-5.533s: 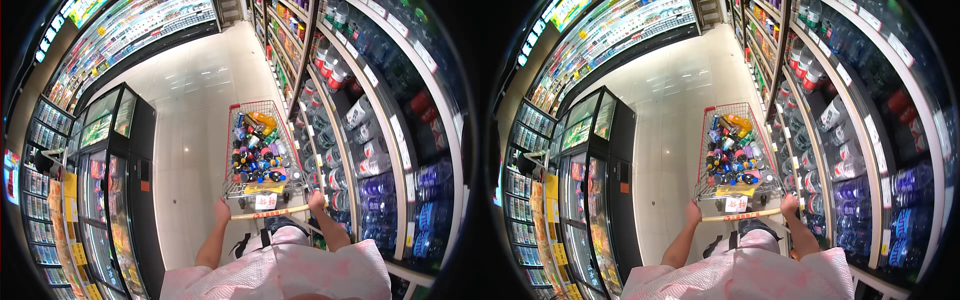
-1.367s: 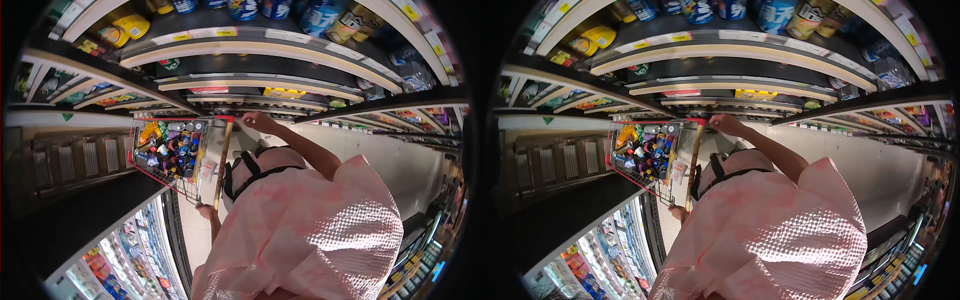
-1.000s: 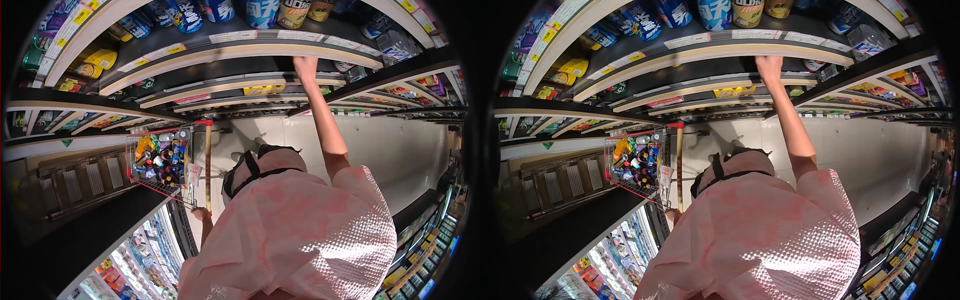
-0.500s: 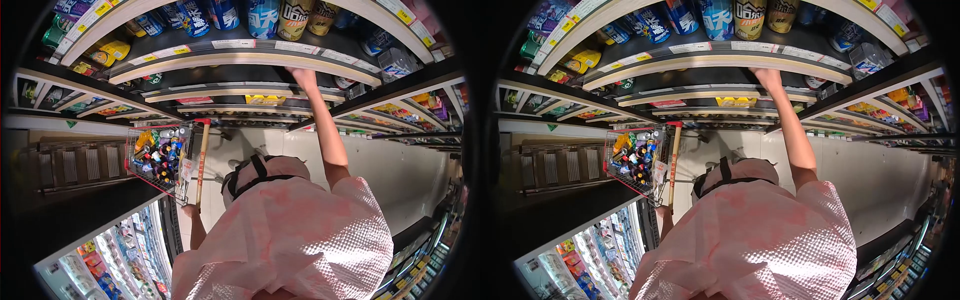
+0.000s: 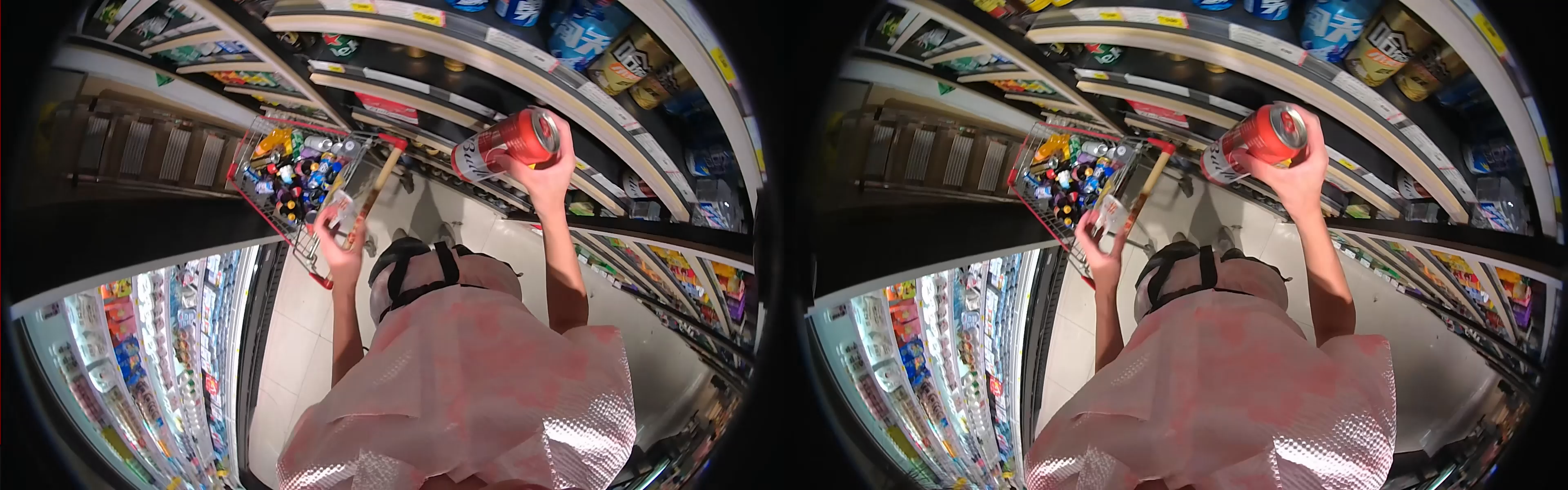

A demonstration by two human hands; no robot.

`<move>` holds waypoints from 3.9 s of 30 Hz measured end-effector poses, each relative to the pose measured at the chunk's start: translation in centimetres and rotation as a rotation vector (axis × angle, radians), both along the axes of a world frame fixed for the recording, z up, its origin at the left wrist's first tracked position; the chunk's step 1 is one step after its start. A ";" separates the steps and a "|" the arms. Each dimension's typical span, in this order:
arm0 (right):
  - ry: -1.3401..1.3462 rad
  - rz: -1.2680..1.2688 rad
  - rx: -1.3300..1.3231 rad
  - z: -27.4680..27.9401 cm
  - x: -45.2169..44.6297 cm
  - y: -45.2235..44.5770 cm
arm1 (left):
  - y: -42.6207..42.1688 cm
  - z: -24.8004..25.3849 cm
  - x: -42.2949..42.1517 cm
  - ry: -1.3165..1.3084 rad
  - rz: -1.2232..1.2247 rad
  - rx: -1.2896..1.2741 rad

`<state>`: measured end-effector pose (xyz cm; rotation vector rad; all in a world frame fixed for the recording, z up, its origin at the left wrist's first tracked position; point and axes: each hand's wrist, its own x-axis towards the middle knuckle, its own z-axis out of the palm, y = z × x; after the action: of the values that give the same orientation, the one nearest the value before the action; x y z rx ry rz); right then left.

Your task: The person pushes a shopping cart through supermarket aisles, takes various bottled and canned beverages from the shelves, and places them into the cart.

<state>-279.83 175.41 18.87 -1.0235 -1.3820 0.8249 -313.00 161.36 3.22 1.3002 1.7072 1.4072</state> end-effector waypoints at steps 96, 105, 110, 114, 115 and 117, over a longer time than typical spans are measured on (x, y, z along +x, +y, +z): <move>-0.292 -0.965 -0.156 -6.0 29.4 -1.7 | -9.4 -24.9 -5.0 0.313 -0.391 -0.425; -0.660 -0.699 0.028 -5.4 25.9 -1.7 | -7.7 -28.9 -1.4 0.044 -0.403 -0.406; -0.910 -0.614 0.174 -5.4 22.6 -4.6 | -7.9 -26.0 1.8 0.146 -0.399 -0.334; -1.022 -0.515 0.457 -6.7 20.1 -6.3 | -9.9 -22.9 1.1 -0.210 -0.410 -0.229; -1.013 -0.473 0.474 -6.2 18.7 -7.3 | -10.4 -21.5 0.9 -0.234 -0.452 -0.166; -1.002 -0.453 0.463 -4.9 14.8 -9.5 | -11.2 -19.7 0.7 -0.076 -0.443 -0.087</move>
<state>-265.01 165.89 13.99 -1.3558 -1.9119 -0.4288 -312.29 150.19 -16.50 1.4458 1.3099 1.0965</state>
